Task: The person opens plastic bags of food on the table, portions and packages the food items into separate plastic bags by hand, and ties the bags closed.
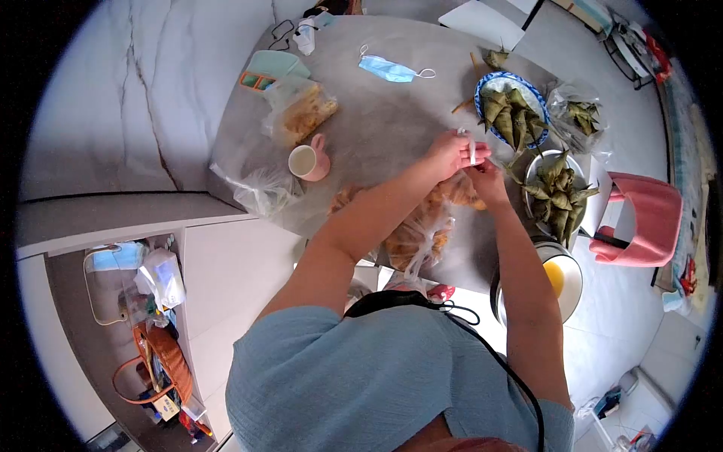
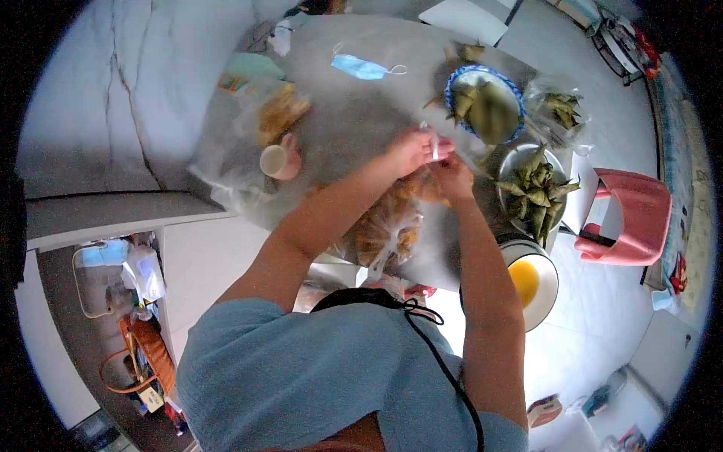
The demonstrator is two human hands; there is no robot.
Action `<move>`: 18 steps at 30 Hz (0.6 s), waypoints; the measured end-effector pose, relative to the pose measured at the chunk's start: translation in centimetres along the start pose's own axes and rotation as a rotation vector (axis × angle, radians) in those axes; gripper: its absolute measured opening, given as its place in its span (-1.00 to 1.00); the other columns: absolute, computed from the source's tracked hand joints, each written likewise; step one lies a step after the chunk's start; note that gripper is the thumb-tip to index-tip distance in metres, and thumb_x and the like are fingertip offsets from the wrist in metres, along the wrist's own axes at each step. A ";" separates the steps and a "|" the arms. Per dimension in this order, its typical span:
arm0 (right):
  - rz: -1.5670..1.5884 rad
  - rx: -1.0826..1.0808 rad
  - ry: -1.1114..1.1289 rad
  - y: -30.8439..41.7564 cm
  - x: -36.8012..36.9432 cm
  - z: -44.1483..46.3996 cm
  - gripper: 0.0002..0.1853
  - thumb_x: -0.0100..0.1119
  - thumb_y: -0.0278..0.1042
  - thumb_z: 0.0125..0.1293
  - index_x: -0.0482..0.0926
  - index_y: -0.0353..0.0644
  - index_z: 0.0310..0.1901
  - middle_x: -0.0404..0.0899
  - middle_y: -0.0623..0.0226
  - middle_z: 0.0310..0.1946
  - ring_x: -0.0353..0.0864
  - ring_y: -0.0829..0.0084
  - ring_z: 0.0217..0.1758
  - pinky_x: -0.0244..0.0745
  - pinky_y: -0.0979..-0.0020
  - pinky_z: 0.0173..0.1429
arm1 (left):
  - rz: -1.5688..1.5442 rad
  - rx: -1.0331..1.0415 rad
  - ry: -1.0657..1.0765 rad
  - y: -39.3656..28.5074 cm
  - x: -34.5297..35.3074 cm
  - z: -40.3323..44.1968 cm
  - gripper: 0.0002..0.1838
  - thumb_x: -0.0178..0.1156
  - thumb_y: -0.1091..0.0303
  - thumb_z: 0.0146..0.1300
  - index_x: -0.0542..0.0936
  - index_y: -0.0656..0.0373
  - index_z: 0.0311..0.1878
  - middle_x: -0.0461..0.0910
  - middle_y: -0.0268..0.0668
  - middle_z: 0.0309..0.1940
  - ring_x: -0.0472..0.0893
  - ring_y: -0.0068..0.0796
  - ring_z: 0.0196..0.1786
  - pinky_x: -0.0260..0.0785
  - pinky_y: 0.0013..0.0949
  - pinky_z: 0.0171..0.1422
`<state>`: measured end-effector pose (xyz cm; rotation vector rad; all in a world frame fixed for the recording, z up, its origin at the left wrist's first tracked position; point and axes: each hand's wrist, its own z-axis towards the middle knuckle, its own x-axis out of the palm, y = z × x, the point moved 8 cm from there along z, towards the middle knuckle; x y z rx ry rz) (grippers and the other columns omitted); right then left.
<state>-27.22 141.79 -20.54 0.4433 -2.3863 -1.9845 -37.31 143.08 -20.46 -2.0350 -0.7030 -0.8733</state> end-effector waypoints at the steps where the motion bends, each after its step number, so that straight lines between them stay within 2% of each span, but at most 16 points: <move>1: 0.072 0.078 0.013 -0.7 0.1 0.1 -0.87 0.20 -0.33 0.24 0.56 -0.20 -0.28 0.50 0.51 -0.47 0.37 0.70 -0.45 0.30 0.55 -0.39 | 0.030 0.085 -0.009 -0.7 0.6 -0.5 -0.76 0.04 0.36 0.34 0.42 0.19 0.02 0.48 0.09 0.07 0.54 0.01 0.08 0.41 -0.03 0.19; 2: 0.146 0.157 0.027 -1.5 0.3 0.1 -0.86 0.20 -0.31 0.26 0.58 -0.19 -0.29 0.49 0.51 -0.50 0.37 0.68 -0.48 0.28 0.54 -0.43 | 0.059 0.170 -0.019 -1.5 1.1 -0.9 -0.77 0.02 0.36 0.35 0.42 0.11 0.05 0.49 0.06 0.08 0.56 -0.02 0.05 0.43 -0.07 0.15; 3: 0.149 0.158 0.023 -1.8 0.2 0.3 -0.86 0.20 -0.31 0.26 0.58 -0.19 -0.29 0.49 0.51 -0.50 0.37 0.68 -0.48 0.28 0.54 -0.43 | 0.062 0.166 -0.018 -1.5 1.1 -0.6 -0.77 0.02 0.36 0.35 0.42 0.11 0.05 0.49 0.06 0.08 0.56 -0.02 0.05 0.43 -0.07 0.15; 4: 0.183 0.187 0.019 -2.3 0.0 0.4 -0.85 0.18 -0.28 0.28 0.58 -0.18 -0.30 0.47 0.52 -0.53 0.36 0.66 -0.52 0.26 0.54 -0.45 | 0.382 0.385 -0.032 -3.2 1.5 -0.7 -0.78 0.00 0.35 0.35 0.44 0.04 0.04 0.53 0.01 0.03 0.58 -0.06 0.00 0.44 -0.11 0.09; 6: 0.219 0.218 0.021 -2.7 -0.5 0.3 -0.83 0.16 -0.25 0.29 0.58 -0.18 -0.32 0.45 0.52 -0.57 0.34 0.65 -0.56 0.24 0.54 -0.48 | 0.705 0.601 -0.051 -4.3 2.4 -1.2 -0.78 -0.01 0.34 0.35 0.46 -0.02 0.03 0.57 -0.04 -0.02 0.60 -0.10 -0.05 0.44 -0.15 0.04; 8: 0.130 0.221 -0.043 -2.1 -0.9 0.5 -0.79 0.15 -0.20 0.31 0.56 -0.17 -0.36 0.39 0.53 -0.62 0.30 0.65 -0.59 0.19 0.54 -0.50 | 1.724 0.536 0.034 -3.7 3.7 -1.8 -0.81 -0.01 0.30 0.31 0.53 0.01 -0.06 0.61 -0.10 -0.16 0.61 -0.13 -0.15 0.43 -0.16 -0.05; 10: 0.128 0.258 0.044 -2.7 -0.7 0.8 -0.76 0.15 -0.16 0.31 0.57 -0.15 -0.37 0.36 0.53 -0.63 0.27 0.65 -0.60 0.15 0.53 -0.51 | 1.892 0.571 0.043 -2.8 3.0 -1.8 -0.79 0.03 0.28 0.23 0.58 0.05 -0.14 0.61 -0.08 -0.28 0.61 -0.06 -0.18 0.43 -0.10 -0.10; 12: 0.224 0.296 0.104 -1.0 -0.1 0.1 -0.78 0.14 -0.16 0.32 0.57 -0.15 -0.32 0.40 0.53 -0.60 0.26 0.66 -0.58 0.13 0.52 -0.50 | 1.856 0.351 -0.081 -2.8 2.0 -2.0 -0.79 0.07 0.30 0.16 0.61 0.07 -0.18 0.62 -0.09 -0.29 0.61 -0.02 -0.18 0.44 -0.04 -0.12; 14: 0.251 0.432 0.036 0.3 0.0 -0.9 -0.82 0.17 -0.23 0.31 0.55 -0.17 -0.30 0.46 0.52 -0.53 0.35 0.64 -0.53 0.21 0.52 -0.44 | 1.821 0.358 -0.097 -1.9 0.3 -0.9 -0.79 0.08 0.31 0.13 0.62 0.06 -0.19 0.62 -0.10 -0.28 0.61 -0.02 -0.16 0.44 -0.03 -0.10; 16: 0.323 0.410 0.063 -1.2 0.0 -0.1 -0.84 0.19 -0.28 0.29 0.54 -0.19 -0.27 0.48 0.49 -0.49 0.39 0.60 -0.50 0.27 0.50 -0.40 | 1.787 0.378 -0.081 -1.8 -0.2 -1.2 -0.79 0.10 0.31 0.10 0.63 0.05 -0.20 0.62 -0.12 -0.28 0.60 -0.02 -0.14 0.44 -0.01 -0.09; 18: 0.397 0.393 0.077 -1.8 -0.1 0.6 -0.85 0.21 -0.32 0.27 0.53 -0.21 -0.25 0.50 0.47 -0.46 0.43 0.57 -0.47 0.33 0.49 -0.36 | 1.910 0.386 -0.064 -1.7 0.2 -1.8 -0.79 0.12 0.29 0.08 0.64 0.02 -0.21 0.62 -0.14 -0.27 0.59 -0.03 -0.11 0.45 -0.03 -0.07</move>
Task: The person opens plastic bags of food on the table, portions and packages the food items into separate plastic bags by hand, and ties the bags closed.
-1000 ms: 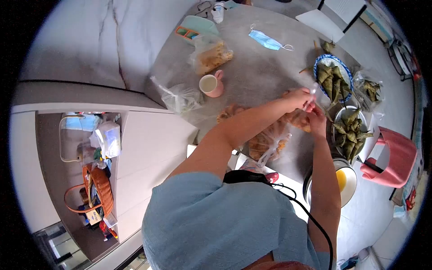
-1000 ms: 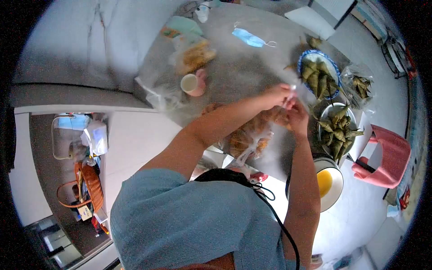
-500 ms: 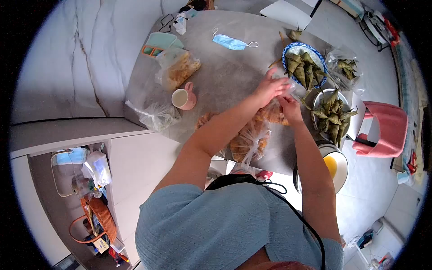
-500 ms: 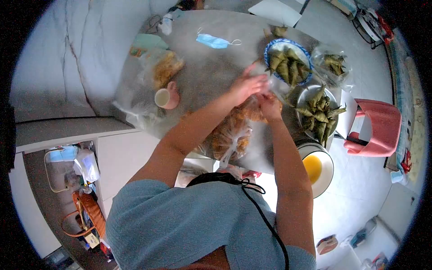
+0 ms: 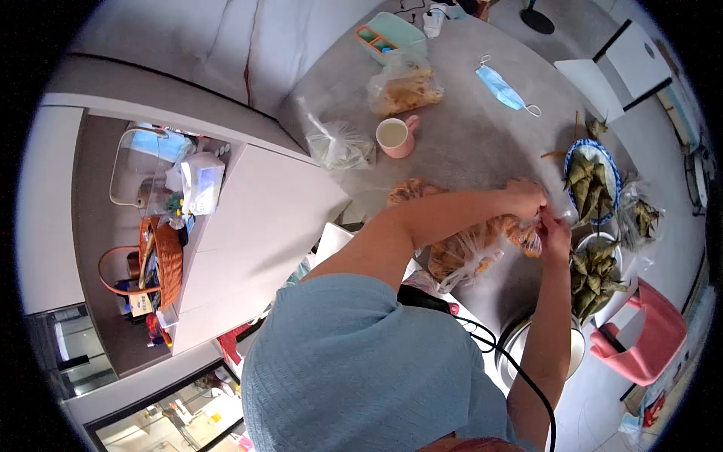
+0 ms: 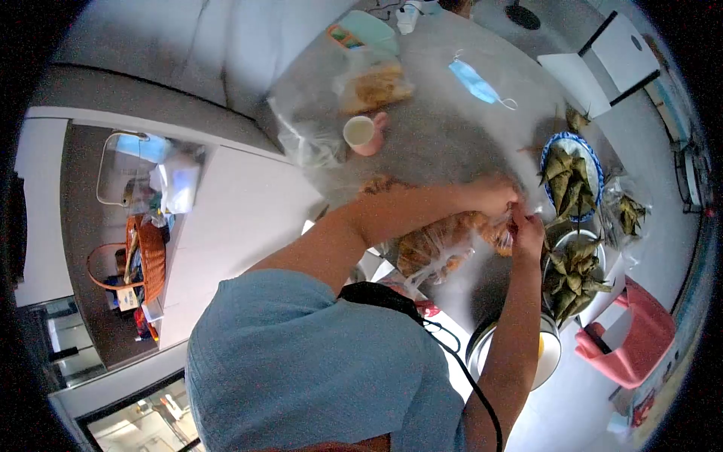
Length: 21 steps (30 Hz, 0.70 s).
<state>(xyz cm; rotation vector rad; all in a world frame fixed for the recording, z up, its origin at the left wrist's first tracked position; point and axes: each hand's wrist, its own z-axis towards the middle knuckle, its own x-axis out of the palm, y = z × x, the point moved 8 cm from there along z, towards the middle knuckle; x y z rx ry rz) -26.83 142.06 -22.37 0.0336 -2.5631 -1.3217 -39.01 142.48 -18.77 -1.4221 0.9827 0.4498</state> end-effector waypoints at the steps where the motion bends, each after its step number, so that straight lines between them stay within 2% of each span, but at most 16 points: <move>1: -0.132 -0.001 -0.055 0.6 0.1 -0.3 -0.85 0.22 -0.35 0.26 0.53 -0.25 -0.24 0.53 0.44 -0.42 0.47 0.54 -0.43 0.37 0.46 -0.32 | 0.046 0.054 -0.015 0.3 0.8 0.7 -0.76 0.13 0.26 0.05 0.64 0.02 -0.20 0.61 -0.14 -0.27 0.58 -0.04 -0.09 0.45 -0.03 -0.05; 2: -0.263 -0.004 -0.109 1.0 0.0 -0.5 -0.84 0.22 -0.38 0.24 0.53 -0.28 -0.24 0.55 0.40 -0.37 0.51 0.50 -0.40 0.41 0.44 -0.28 | 0.045 0.047 -0.023 1.1 1.8 1.3 -0.76 0.13 0.26 0.05 0.64 0.02 -0.20 0.61 -0.14 -0.27 0.58 -0.04 -0.09 0.45 -0.03 -0.05; 4: -0.302 -0.056 -0.064 0.5 0.1 0.5 -0.82 0.19 -0.41 0.21 0.50 -0.32 -0.22 0.52 0.33 -0.39 0.47 0.50 -0.37 0.41 0.42 -0.26 | -0.146 0.095 -0.205 1.4 0.7 1.3 -0.72 0.19 0.22 -0.02 0.66 -0.03 -0.19 0.64 -0.16 -0.31 0.61 -0.05 -0.14 0.45 0.08 -0.14; 5: -0.507 -0.156 -0.085 0.9 -0.1 0.8 -0.84 0.17 -0.45 0.19 0.50 -0.29 -0.21 0.55 0.29 -0.36 0.52 0.44 -0.37 0.43 0.39 -0.26 | -0.148 0.090 -0.210 1.6 0.9 1.4 -0.72 0.19 0.22 -0.02 0.66 -0.03 -0.19 0.64 -0.16 -0.31 0.61 -0.05 -0.14 0.45 0.08 -0.14; 6: -0.712 -0.260 -0.105 1.6 0.2 0.8 -0.85 0.14 -0.48 0.17 0.49 -0.26 -0.21 0.58 0.25 -0.33 0.56 0.38 -0.36 0.45 0.36 -0.26 | -0.108 0.061 -0.132 1.4 0.9 1.1 -0.74 0.17 0.23 0.03 0.65 0.04 -0.20 0.62 -0.12 -0.28 0.59 -0.02 -0.11 0.43 0.05 -0.09; 7: -0.715 -0.263 -0.101 1.9 0.6 0.5 -0.85 0.14 -0.48 0.17 0.49 -0.26 -0.21 0.58 0.25 -0.33 0.56 0.38 -0.36 0.45 0.36 -0.26 | -0.066 0.032 -0.054 1.2 0.9 1.0 -0.75 0.15 0.24 0.07 0.63 0.10 -0.21 0.60 -0.07 -0.25 0.57 0.00 -0.08 0.41 0.02 -0.04; 9: -1.158 -0.638 -0.170 4.7 3.0 -1.8 -0.86 0.12 -0.51 0.15 0.48 -0.19 -0.22 0.60 0.15 -0.26 0.61 0.13 -0.30 0.49 0.24 -0.23 | -0.041 0.001 0.023 0.5 0.3 1.0 -0.75 0.15 0.24 0.07 0.63 0.11 -0.21 0.60 -0.05 -0.25 0.57 0.02 -0.09 0.40 0.02 -0.04; 10: -1.158 -0.640 -0.170 5.1 3.5 -2.4 -0.86 0.12 -0.51 0.15 0.48 -0.19 -0.22 0.60 0.15 -0.26 0.61 0.13 -0.30 0.49 0.24 -0.23 | -0.016 -0.026 0.103 0.5 0.7 1.0 -0.76 0.15 0.24 0.08 0.63 0.12 -0.21 0.60 -0.03 -0.25 0.57 0.04 -0.10 0.40 0.03 -0.04; 11: -1.299 -0.633 -0.246 5.6 3.9 -3.0 -0.86 0.14 -0.49 0.14 0.47 -0.19 -0.24 0.59 0.11 -0.25 0.60 0.05 -0.29 0.49 0.19 -0.21 | -0.015 -0.025 0.102 0.7 1.2 1.2 -0.76 0.15 0.24 0.08 0.63 0.12 -0.21 0.60 -0.03 -0.25 0.57 0.04 -0.10 0.40 0.03 -0.04; 12: -1.438 -0.624 -0.323 5.8 4.0 -3.3 -0.86 0.16 -0.46 0.14 0.46 -0.18 -0.26 0.58 0.08 -0.25 0.58 -0.04 -0.27 0.49 0.15 -0.20 | -0.115 0.008 0.006 0.6 1.0 1.5 -0.74 0.18 0.26 0.03 0.64 0.09 -0.19 0.62 -0.06 -0.23 0.59 -0.02 -0.10 0.41 -0.04 -0.04; 13: -1.437 -0.626 -0.322 5.9 4.0 -3.2 -0.86 0.16 -0.46 0.14 0.46 -0.18 -0.26 0.58 0.08 -0.25 0.58 -0.04 -0.27 0.49 0.15 -0.20 | -0.214 0.041 -0.090 0.7 0.6 1.6 -0.70 0.20 0.28 -0.02 0.65 0.06 -0.17 0.63 -0.09 -0.21 0.60 -0.09 -0.10 0.43 -0.10 -0.04; 14: -1.418 -0.613 -0.326 6.0 3.8 -3.1 -0.84 0.18 -0.43 0.14 0.47 -0.19 -0.24 0.58 0.08 -0.25 0.58 -0.05 -0.26 0.49 0.15 -0.19 | -0.213 0.041 -0.090 1.1 0.9 1.9 -0.70 0.20 0.28 -0.02 0.65 0.06 -0.17 0.63 -0.09 -0.21 0.60 -0.09 -0.10 0.43 -0.10 -0.04; 16: -1.400 -0.601 -0.334 5.6 2.7 -2.6 -0.83 0.20 -0.39 0.14 0.48 -0.19 -0.23 0.59 0.09 -0.25 0.58 -0.06 -0.25 0.50 0.15 -0.19 | -0.253 0.036 0.041 1.4 1.8 2.3 -0.69 0.19 0.30 -0.01 0.65 0.05 -0.14 0.64 -0.11 -0.21 0.61 -0.09 -0.10 0.43 -0.14 -0.04; 18: -1.008 -0.776 -0.223 5.5 1.8 -2.2 -0.78 0.20 -0.32 0.16 0.53 -0.18 -0.18 0.60 0.07 -0.25 0.58 -0.06 -0.20 0.50 0.12 -0.15 | -0.262 0.008 0.047 1.8 1.8 2.4 -0.69 0.18 0.30 0.00 0.65 0.04 -0.13 0.64 -0.12 -0.20 0.61 -0.10 -0.10 0.43 -0.13 -0.04; 19: -1.007 -0.777 -0.219 5.4 1.3 -1.9 -0.78 0.20 -0.32 0.16 0.53 -0.18 -0.18 0.60 0.07 -0.25 0.58 -0.06 -0.20 0.50 0.12 -0.15 | -0.272 -0.020 0.054 2.1 1.8 2.3 -0.69 0.17 0.29 0.01 0.65 0.03 -0.12 0.64 -0.13 -0.19 0.61 -0.12 -0.11 0.43 -0.12 -0.04; 21: -1.144 -0.562 -0.194 4.1 0.4 -0.5 -0.71 0.18 -0.23 0.18 0.58 -0.10 -0.08 0.62 0.06 -0.23 0.59 -0.05 -0.14 0.49 0.08 -0.11 | -0.271 -0.108 0.026 1.8 0.5 1.3 -0.70 0.17 0.27 0.01 0.66 0.02 -0.14 0.64 -0.12 -0.21 0.61 -0.10 -0.13 0.43 -0.12 -0.04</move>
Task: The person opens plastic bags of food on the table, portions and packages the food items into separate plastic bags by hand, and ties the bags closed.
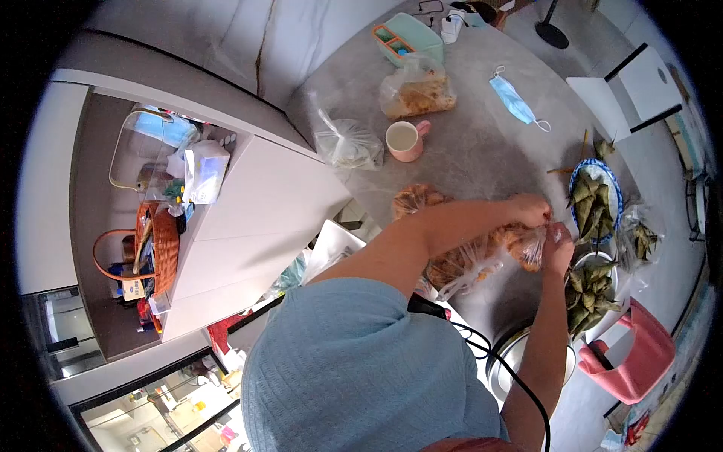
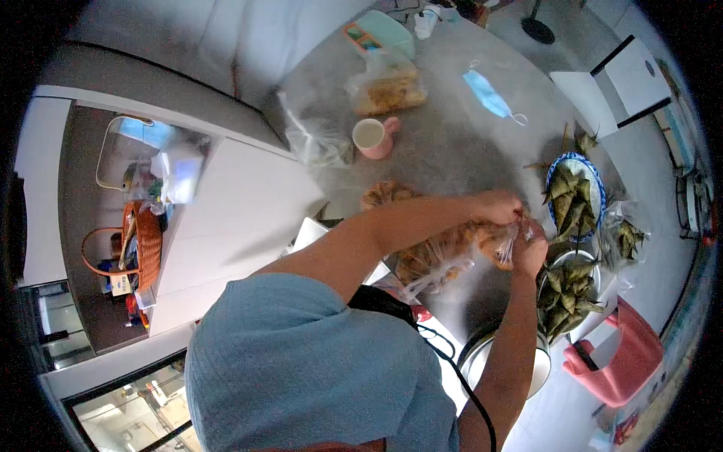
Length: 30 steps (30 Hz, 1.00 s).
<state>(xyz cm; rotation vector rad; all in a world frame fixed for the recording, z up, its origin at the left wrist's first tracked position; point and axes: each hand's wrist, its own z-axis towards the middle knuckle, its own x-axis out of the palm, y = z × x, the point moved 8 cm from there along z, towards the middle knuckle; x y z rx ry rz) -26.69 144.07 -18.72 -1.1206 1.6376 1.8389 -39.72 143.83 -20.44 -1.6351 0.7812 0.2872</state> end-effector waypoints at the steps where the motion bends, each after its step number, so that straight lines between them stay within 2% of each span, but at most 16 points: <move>1: -0.001 -0.003 0.000 1.3 -0.7 -0.4 -0.71 0.18 -0.23 0.18 0.58 -0.10 -0.08 0.62 0.06 -0.23 0.59 -0.05 -0.14 0.49 0.08 -0.11 | -0.002 -0.079 -0.036 -0.2 -0.8 -0.8 -0.71 0.18 0.25 0.00 0.66 0.01 -0.16 0.64 -0.11 -0.24 0.61 -0.08 -0.14 0.43 -0.11 -0.04; 3: -0.395 0.033 0.150 3.2 -1.0 -1.3 -0.77 0.11 -0.25 0.22 0.60 -0.14 -0.14 0.62 0.08 -0.28 0.59 0.00 -0.16 0.49 0.13 -0.10 | 0.078 -0.068 -0.122 0.5 0.3 0.2 -0.75 0.17 0.21 0.03 0.66 0.05 -0.23 0.63 -0.09 -0.29 0.61 -0.04 -0.18 0.43 -0.03 -0.11; 5: -0.460 0.038 0.240 3.5 -0.7 -1.7 -0.73 0.13 -0.23 0.21 0.59 -0.10 -0.08 0.63 0.09 -0.25 0.59 0.00 -0.14 0.49 0.11 -0.09 | 0.159 -0.060 -0.207 0.5 0.1 0.0 -0.77 0.17 0.18 0.07 0.65 0.09 -0.30 0.62 -0.08 -0.34 0.61 0.00 -0.21 0.44 0.05 -0.18; 6: -0.526 0.047 0.327 3.4 -0.4 -2.0 -0.68 0.15 -0.21 0.20 0.57 -0.05 -0.01 0.63 0.10 -0.22 0.59 0.01 -0.13 0.49 0.10 -0.09 | 0.209 -0.056 -0.205 0.2 -0.1 -0.3 -0.77 0.17 0.20 0.03 0.65 0.07 -0.28 0.61 -0.08 -0.33 0.61 -0.02 -0.17 0.43 0.01 -0.13; 8: -0.554 0.027 0.327 4.2 -1.1 -2.7 -0.65 0.16 -0.20 0.19 0.55 -0.02 0.03 0.63 0.10 -0.23 0.60 0.01 -0.14 0.49 0.09 -0.10 | 0.260 -0.055 -0.209 0.6 -1.0 -1.8 -0.75 0.18 0.21 -0.01 0.65 0.05 -0.25 0.60 -0.07 -0.31 0.60 -0.05 -0.13 0.43 -0.02 -0.07; 10: -0.582 -0.004 0.324 5.8 -2.3 -3.6 -0.61 0.17 -0.19 0.18 0.52 0.00 0.07 0.63 0.10 -0.25 0.60 0.02 -0.15 0.49 0.08 -0.12 | 0.066 0.202 -0.546 2.2 -4.9 -5.8 -0.78 0.09 0.22 0.15 0.58 0.14 -0.26 0.57 -0.11 -0.27 0.57 -0.08 -0.18 0.42 -0.01 -0.06; 11: -0.555 -0.004 0.301 7.2 -3.5 -4.1 -0.61 0.16 -0.19 0.20 0.50 0.01 0.08 0.63 0.11 -0.30 0.61 0.03 -0.19 0.49 0.08 -0.16 | 0.269 0.056 -0.489 6.4 -5.5 -6.6 -0.79 0.06 0.30 0.21 0.55 0.08 -0.12 0.53 -0.16 -0.12 0.52 -0.20 -0.08 0.39 -0.15 0.06; 13: -0.525 -0.011 0.276 9.3 -5.5 -5.2 -0.61 0.16 -0.19 0.21 0.49 0.01 0.10 0.63 0.12 -0.35 0.62 0.05 -0.24 0.49 0.08 -0.20 | 0.538 0.008 -1.273 16.1 -10.0 -13.4 -0.79 0.05 0.25 0.24 0.47 0.15 -0.15 0.50 -0.27 -0.26 0.48 -0.28 -0.12 0.31 -0.21 0.07; 15: -0.396 -0.115 0.168 11.7 -7.6 -6.3 -0.66 0.14 -0.21 0.23 0.52 0.03 0.05 0.63 0.07 -0.29 0.63 0.01 -0.27 0.51 0.10 -0.23 | 0.334 -0.676 -0.649 12.4 -21.7 -26.0 -0.41 0.22 0.24 0.08 0.38 0.17 0.22 0.40 -0.10 0.13 0.42 -0.14 0.13 0.27 -0.09 0.20; 16: -0.275 -0.169 0.131 12.9 -8.6 -7.0 -0.68 0.14 -0.28 0.22 0.54 0.00 0.04 0.61 0.03 -0.35 0.62 0.01 -0.33 0.49 0.12 -0.29 | 0.649 -0.772 -0.809 17.7 -22.3 -29.6 -0.35 0.25 0.20 0.05 0.36 0.12 0.25 0.31 -0.12 0.23 0.30 -0.01 0.26 0.22 0.04 0.24; 18: -0.239 -0.206 0.105 14.4 -9.2 -7.8 -0.69 0.14 -0.30 0.23 0.55 -0.02 0.03 0.61 0.04 -0.37 0.62 0.01 -0.35 0.48 0.13 -0.30 | 0.746 -1.031 -0.622 25.8 -22.4 -35.3 -0.39 0.22 0.20 0.10 0.36 -0.10 0.27 0.23 -0.30 0.33 0.05 -0.20 0.46 0.21 -0.09 0.34; 19: -0.205 -0.237 0.077 15.3 -9.5 -8.2 -0.70 0.13 -0.33 0.23 0.56 -0.03 0.02 0.61 0.04 -0.39 0.61 0.02 -0.37 0.48 0.15 -0.31 | 0.650 -1.080 -0.536 29.0 -21.5 -37.3 -0.39 0.25 0.22 0.07 0.37 -0.12 0.26 0.24 -0.35 0.33 0.06 -0.23 0.46 0.21 -0.11 0.35; 23: -0.195 -0.297 0.096 18.0 -9.7 -9.9 -0.72 0.11 -0.36 0.24 0.57 -0.08 0.00 0.61 0.04 -0.37 0.62 0.05 -0.37 0.49 0.20 -0.30 | 0.465 -0.921 -0.659 30.1 -19.5 -40.6 -0.36 0.33 0.24 0.00 0.40 -0.12 0.22 0.28 -0.39 0.30 0.10 -0.25 0.44 0.17 -0.10 0.38; 25: -0.179 -0.342 0.079 18.7 -9.6 -10.5 -0.75 0.10 -0.38 0.26 0.58 -0.16 -0.04 0.62 0.03 -0.34 0.63 0.08 -0.35 0.50 0.24 -0.27 | 0.579 -0.852 -0.705 28.9 -19.5 -40.1 -0.31 0.43 0.14 -0.08 0.43 -0.06 0.19 0.38 -0.26 0.18 0.24 -0.18 0.34 0.27 -0.12 0.31; 29: -0.150 -0.432 0.054 20.3 -10.0 -11.5 -0.78 0.10 -0.40 0.27 0.59 -0.22 -0.08 0.62 0.02 -0.30 0.65 0.10 -0.32 0.51 0.25 -0.23 | 0.558 -0.833 -0.652 28.6 -18.8 -39.8 -0.34 0.43 0.15 -0.08 0.46 -0.04 0.17 0.42 -0.29 0.16 0.27 -0.17 0.32 0.27 -0.11 0.30; 30: -0.152 -0.407 0.068 20.4 -10.2 -11.7 -0.79 0.11 -0.40 0.27 0.59 -0.24 -0.10 0.62 0.02 -0.29 0.65 0.09 -0.30 0.51 0.26 -0.22 | 0.547 -0.768 -0.709 30.0 -18.5 -39.8 -0.42 0.40 0.21 -0.06 0.49 -0.03 0.11 0.45 -0.30 0.13 0.31 -0.17 0.29 0.30 -0.14 0.25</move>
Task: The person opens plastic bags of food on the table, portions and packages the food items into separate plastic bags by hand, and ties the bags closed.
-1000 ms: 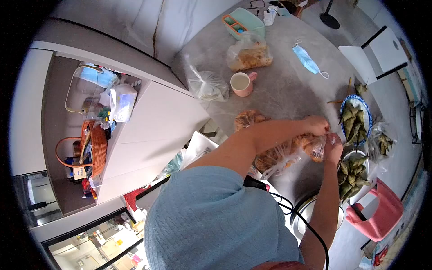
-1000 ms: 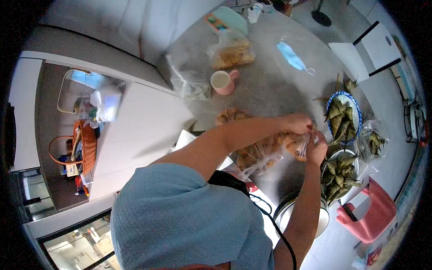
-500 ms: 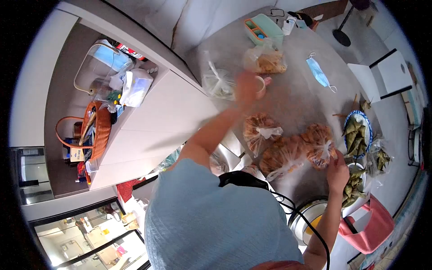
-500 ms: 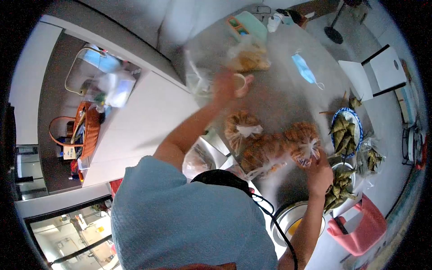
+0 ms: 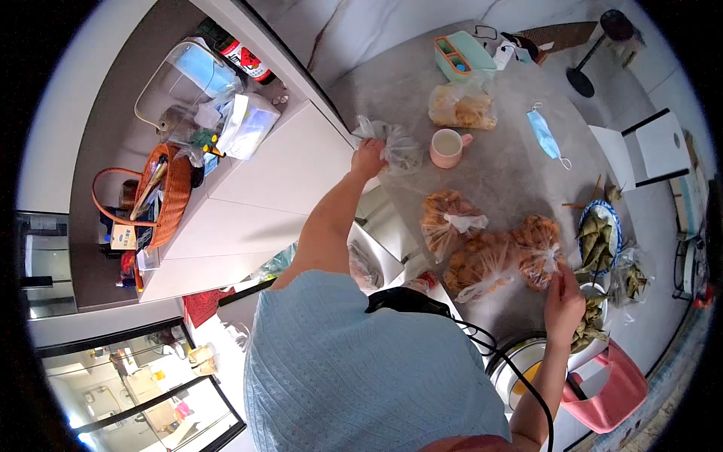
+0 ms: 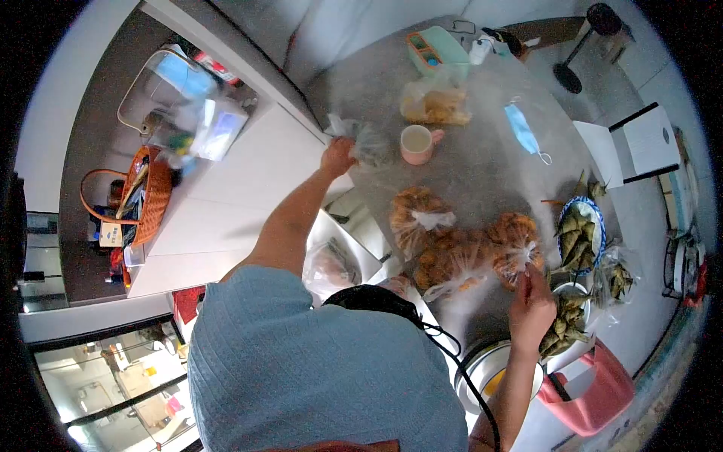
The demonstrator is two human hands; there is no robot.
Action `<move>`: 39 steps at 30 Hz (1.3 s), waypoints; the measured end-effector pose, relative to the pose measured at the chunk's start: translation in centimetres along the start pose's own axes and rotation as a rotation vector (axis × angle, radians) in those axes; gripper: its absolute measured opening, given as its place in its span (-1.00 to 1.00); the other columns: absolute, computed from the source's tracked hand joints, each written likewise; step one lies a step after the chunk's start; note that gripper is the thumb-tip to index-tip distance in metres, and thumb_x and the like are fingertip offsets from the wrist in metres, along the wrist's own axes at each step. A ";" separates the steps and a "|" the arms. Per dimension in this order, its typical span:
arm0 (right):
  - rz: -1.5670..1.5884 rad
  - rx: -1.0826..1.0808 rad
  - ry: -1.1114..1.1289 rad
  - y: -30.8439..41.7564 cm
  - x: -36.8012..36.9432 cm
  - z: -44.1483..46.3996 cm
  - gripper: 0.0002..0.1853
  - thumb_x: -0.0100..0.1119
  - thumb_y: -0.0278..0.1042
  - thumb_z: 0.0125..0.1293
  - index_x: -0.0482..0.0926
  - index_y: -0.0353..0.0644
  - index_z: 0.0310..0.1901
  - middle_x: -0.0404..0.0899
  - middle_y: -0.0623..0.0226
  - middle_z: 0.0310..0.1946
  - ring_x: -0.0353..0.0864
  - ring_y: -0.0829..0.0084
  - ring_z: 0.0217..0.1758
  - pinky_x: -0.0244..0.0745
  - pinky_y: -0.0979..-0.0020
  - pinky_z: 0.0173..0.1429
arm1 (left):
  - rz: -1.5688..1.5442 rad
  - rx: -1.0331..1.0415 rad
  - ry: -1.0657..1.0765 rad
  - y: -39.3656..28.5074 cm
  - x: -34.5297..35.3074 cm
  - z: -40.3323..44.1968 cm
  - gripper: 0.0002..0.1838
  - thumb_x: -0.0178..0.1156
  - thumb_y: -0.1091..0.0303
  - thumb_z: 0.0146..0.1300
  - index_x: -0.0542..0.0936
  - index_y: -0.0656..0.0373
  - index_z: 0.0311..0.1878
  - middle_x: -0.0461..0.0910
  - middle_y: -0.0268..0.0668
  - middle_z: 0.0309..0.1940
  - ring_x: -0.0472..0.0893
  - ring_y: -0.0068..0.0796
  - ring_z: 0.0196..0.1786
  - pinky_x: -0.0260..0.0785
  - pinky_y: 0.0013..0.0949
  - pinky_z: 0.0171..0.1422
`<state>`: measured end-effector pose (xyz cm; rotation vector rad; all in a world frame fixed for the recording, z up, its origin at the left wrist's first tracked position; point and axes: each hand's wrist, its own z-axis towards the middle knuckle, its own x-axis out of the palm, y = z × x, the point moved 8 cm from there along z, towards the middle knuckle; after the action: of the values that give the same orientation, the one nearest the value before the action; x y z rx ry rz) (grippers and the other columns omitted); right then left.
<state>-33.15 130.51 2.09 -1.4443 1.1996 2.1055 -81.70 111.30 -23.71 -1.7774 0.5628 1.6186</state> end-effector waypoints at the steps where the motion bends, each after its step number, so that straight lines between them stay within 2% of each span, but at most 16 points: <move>1: 0.001 0.025 0.016 0.0 0.0 -0.2 -0.79 0.11 -0.40 0.27 0.59 -0.25 -0.11 0.63 0.02 -0.28 0.65 0.09 -0.29 0.52 0.26 -0.21 | -0.051 0.036 -0.054 0.1 -0.1 0.2 -0.50 0.37 0.26 -0.03 0.52 -0.03 0.05 0.47 -0.32 0.09 0.34 -0.18 0.25 0.33 -0.17 0.21; 4: -0.017 -0.085 -0.027 0.3 -0.1 -0.6 -0.78 0.11 -0.40 0.28 0.58 -0.22 -0.06 0.63 0.04 -0.37 0.65 0.15 -0.38 0.49 0.31 -0.30 | -0.110 0.002 -0.040 0.6 -1.1 1.1 -0.59 0.34 0.27 -0.01 0.57 0.01 -0.02 0.56 -0.27 -0.01 0.45 -0.16 0.15 0.36 -0.19 0.18; 8: 0.020 0.017 0.023 0.1 0.0 -1.3 -0.81 0.13 -0.43 0.26 0.60 -0.26 -0.13 0.63 0.01 -0.30 0.65 0.09 -0.29 0.52 0.28 -0.22 | -0.207 0.112 -0.127 0.1 -4.6 2.9 -0.67 0.29 0.15 0.04 0.62 0.02 -0.11 0.62 -0.19 -0.14 0.57 -0.12 -0.03 0.41 -0.14 0.05; 11: 0.024 -0.044 -0.013 0.8 -0.3 -1.4 -0.82 0.13 -0.43 0.26 0.59 -0.26 -0.13 0.63 0.02 -0.32 0.65 0.10 -0.31 0.52 0.28 -0.24 | -0.310 0.097 -0.065 -1.9 -7.4 3.5 -0.67 0.28 0.09 0.04 0.63 -0.01 -0.13 0.62 -0.19 -0.17 0.59 -0.09 -0.09 0.43 -0.14 -0.02; 12: 0.015 -0.046 -0.010 0.9 -0.4 -1.5 -0.82 0.13 -0.43 0.26 0.59 -0.25 -0.13 0.63 0.02 -0.33 0.65 0.10 -0.32 0.52 0.28 -0.25 | -0.238 0.081 -0.017 -3.3 -9.0 3.2 -0.62 0.29 0.06 0.07 0.62 0.14 -0.14 0.63 -0.14 -0.18 0.61 -0.08 -0.14 0.43 -0.14 -0.03; 16: 0.018 -0.041 -0.026 0.8 -0.5 -1.9 -0.82 0.14 -0.42 0.25 0.59 -0.22 -0.13 0.62 0.03 -0.34 0.65 0.11 -0.33 0.52 0.27 -0.26 | -0.273 0.095 0.016 -5.0 -9.7 2.7 -0.58 0.28 0.00 0.06 0.62 0.14 -0.15 0.63 -0.13 -0.20 0.61 -0.08 -0.15 0.43 -0.14 -0.04; 19: 0.011 -0.003 -0.020 1.0 -0.8 -2.2 -0.82 0.15 -0.43 0.24 0.59 -0.21 -0.12 0.62 0.05 -0.34 0.65 0.12 -0.33 0.52 0.27 -0.26 | -0.337 0.098 -0.027 -5.7 -8.5 2.0 -0.66 0.27 0.10 0.02 0.62 0.04 -0.15 0.62 -0.14 -0.22 0.59 -0.05 -0.12 0.41 -0.12 -0.07; 22: 0.001 0.007 -0.033 0.8 -1.0 -2.6 -0.81 0.17 -0.43 0.23 0.60 -0.15 -0.12 0.62 0.05 -0.36 0.65 0.12 -0.33 0.51 0.25 -0.26 | -0.294 0.060 -0.200 -6.0 -7.2 0.6 -0.67 0.28 0.13 0.03 0.62 0.08 -0.16 0.62 -0.13 -0.19 0.57 -0.05 -0.09 0.41 -0.13 -0.04; 24: 0.006 -0.013 -0.071 0.7 -1.4 -2.7 -0.80 0.17 -0.43 0.22 0.60 -0.14 -0.11 0.62 0.06 -0.37 0.65 0.12 -0.33 0.51 0.25 -0.26 | -0.413 -0.125 -0.151 -5.2 -6.1 0.5 -0.68 0.27 0.17 0.05 0.61 0.12 -0.16 0.61 -0.12 -0.16 0.57 -0.06 -0.07 0.41 -0.15 0.00; 27: -0.028 0.057 -0.050 -0.4 -1.9 -3.3 -0.79 0.18 -0.44 0.19 0.59 -0.14 -0.11 0.62 0.08 -0.33 0.64 0.10 -0.29 0.53 0.25 -0.24 | -0.182 0.167 -0.406 -5.0 -5.4 2.8 -0.69 0.29 0.24 0.05 0.60 0.14 -0.14 0.61 -0.13 -0.19 0.58 -0.09 -0.09 0.42 -0.16 0.01; 29: -0.026 0.021 -0.092 -0.6 -2.4 -3.7 -0.78 0.20 -0.45 0.16 0.59 -0.15 -0.13 0.62 0.09 -0.29 0.64 0.10 -0.26 0.53 0.25 -0.23 | -0.283 0.303 -0.481 -7.5 -7.9 1.4 -0.73 0.31 0.34 0.01 0.61 0.17 -0.17 0.61 -0.16 -0.22 0.57 -0.09 -0.11 0.40 -0.17 0.02; 30: -0.048 0.046 -0.091 -0.8 -2.6 -3.9 -0.79 0.19 -0.47 0.14 0.59 -0.15 -0.15 0.62 0.09 -0.29 0.63 0.09 -0.27 0.53 0.23 -0.24 | -0.312 0.233 -0.331 -7.6 -7.1 1.5 -0.68 0.32 0.33 0.01 0.58 0.19 -0.14 0.59 -0.18 -0.13 0.53 -0.08 -0.03 0.37 -0.13 0.07; 31: -0.060 0.075 -0.106 -1.3 -2.9 -4.2 -0.79 0.19 -0.47 0.14 0.59 -0.15 -0.15 0.62 0.09 -0.29 0.63 0.09 -0.27 0.53 0.23 -0.24 | -0.097 0.329 -0.242 -7.6 -4.5 1.9 -0.61 0.33 0.33 0.00 0.54 0.20 -0.06 0.54 -0.15 -0.05 0.49 -0.06 0.04 0.33 -0.09 0.12; 34: -0.006 0.073 -0.152 -1.7 -4.0 -5.2 -0.79 0.16 -0.51 0.13 0.60 -0.16 -0.17 0.61 0.11 -0.31 0.61 0.07 -0.29 0.52 0.22 -0.25 | -0.098 0.251 -0.168 -10.8 -6.4 -0.1 -0.52 0.33 0.32 -0.01 0.48 0.19 0.02 0.50 -0.13 -0.01 0.44 -0.04 0.09 0.29 -0.06 0.15; 36: 0.015 0.112 -0.170 -1.4 -5.3 -5.9 -0.79 0.16 -0.52 0.13 0.60 -0.16 -0.17 0.61 0.10 -0.31 0.61 0.07 -0.30 0.52 0.22 -0.25 | 0.048 0.317 -0.474 -17.1 -11.8 -2.9 -0.51 0.31 0.33 -0.01 0.46 0.20 0.04 0.49 -0.09 -0.01 0.43 -0.03 0.08 0.29 -0.09 0.16; 39: 0.005 0.159 -0.208 -2.1 -6.8 -7.8 -0.78 0.15 -0.54 0.12 0.60 -0.14 -0.17 0.61 0.10 -0.31 0.62 0.07 -0.31 0.52 0.22 -0.26 | -0.278 0.645 -0.225 -25.5 -8.0 -3.5 -0.52 0.28 0.35 0.02 0.44 0.20 0.06 0.45 -0.07 0.02 0.43 -0.03 0.09 0.29 -0.10 0.17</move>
<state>-24.02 126.97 5.98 -1.1253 1.2571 2.0528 -62.47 125.44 -11.18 -1.1245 0.6126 1.2350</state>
